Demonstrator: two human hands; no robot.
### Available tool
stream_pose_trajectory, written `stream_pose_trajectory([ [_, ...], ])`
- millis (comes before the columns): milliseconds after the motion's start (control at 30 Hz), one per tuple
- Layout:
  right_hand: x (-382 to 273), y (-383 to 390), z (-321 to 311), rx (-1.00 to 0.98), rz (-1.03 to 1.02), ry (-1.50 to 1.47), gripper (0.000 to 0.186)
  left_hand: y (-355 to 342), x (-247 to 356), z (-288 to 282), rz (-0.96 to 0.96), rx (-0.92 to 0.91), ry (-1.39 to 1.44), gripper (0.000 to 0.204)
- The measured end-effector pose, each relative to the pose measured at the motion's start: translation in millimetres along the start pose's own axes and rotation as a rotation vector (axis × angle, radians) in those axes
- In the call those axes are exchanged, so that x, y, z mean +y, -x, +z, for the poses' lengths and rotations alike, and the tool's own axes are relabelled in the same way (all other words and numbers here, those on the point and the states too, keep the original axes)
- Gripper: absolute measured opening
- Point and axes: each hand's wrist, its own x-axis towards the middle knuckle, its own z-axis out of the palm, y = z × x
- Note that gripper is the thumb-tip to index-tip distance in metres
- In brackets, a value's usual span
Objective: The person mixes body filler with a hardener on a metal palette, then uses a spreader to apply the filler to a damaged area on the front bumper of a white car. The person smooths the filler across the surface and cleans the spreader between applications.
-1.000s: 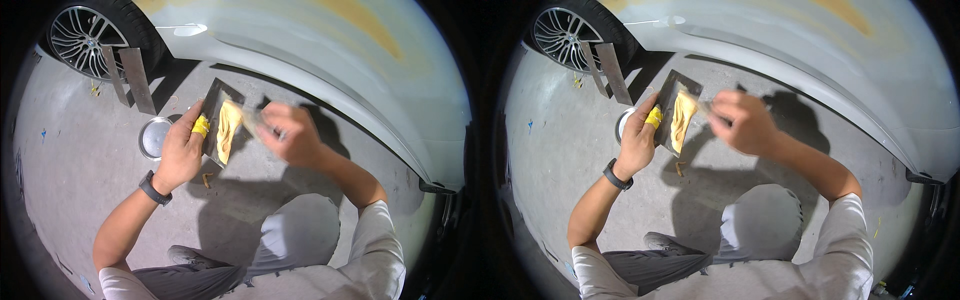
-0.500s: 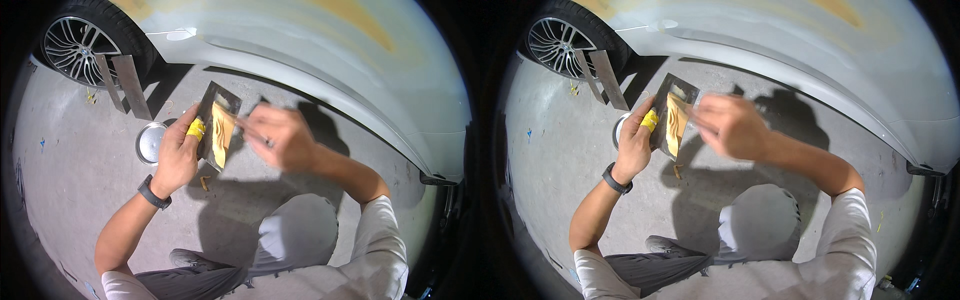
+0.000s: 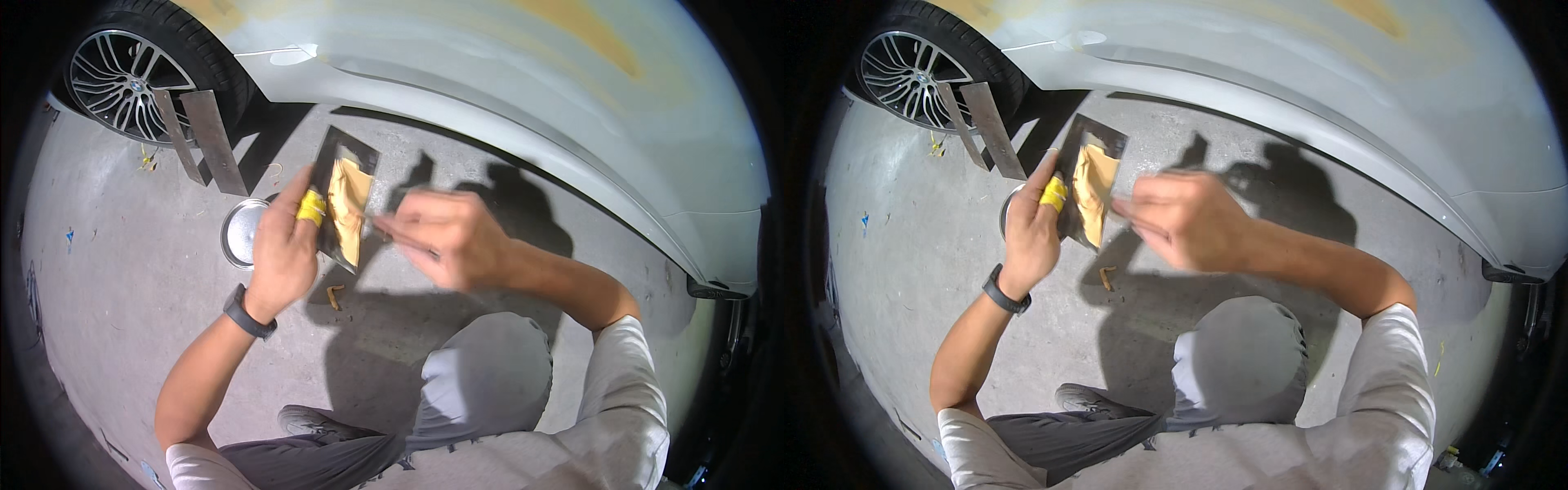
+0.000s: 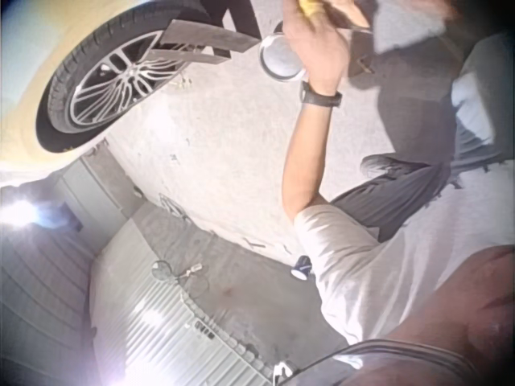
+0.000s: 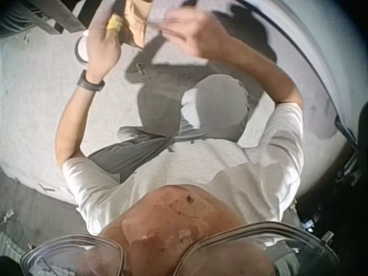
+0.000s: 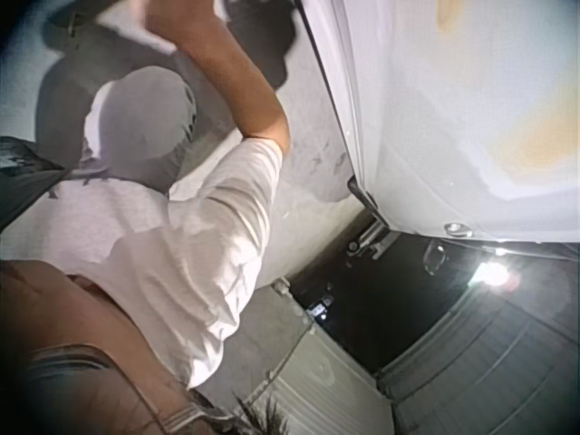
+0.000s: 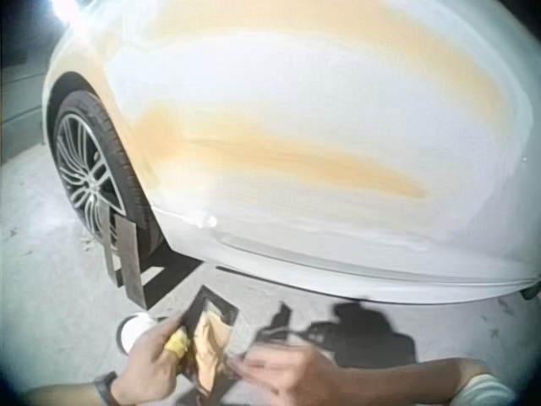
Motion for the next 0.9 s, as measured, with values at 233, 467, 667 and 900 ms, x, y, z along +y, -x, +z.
stream_pose_trajectory([
  [233, -2, 6, 1, -0.066, 0.028, 0.088, 0.035, 0, -5, -2, 0.075, 0.104, -0.042, 0.055],
  [467, 6, 16, 16, 0.367, -0.142, 0.162, 0.049, 10, 6, 13, -0.211, 0.162, 0.423, 0.053],
  [667, 27, 30, 45, 0.446, -0.228, 0.308, 0.043, 21, 32, 12, -0.361, 0.194, 0.887, 0.047],
  [900, 50, 54, 22, 0.420, 0.088, 0.055, 0.046, 22, 12, 2, -0.295, 0.140, 0.705, 0.046],
])
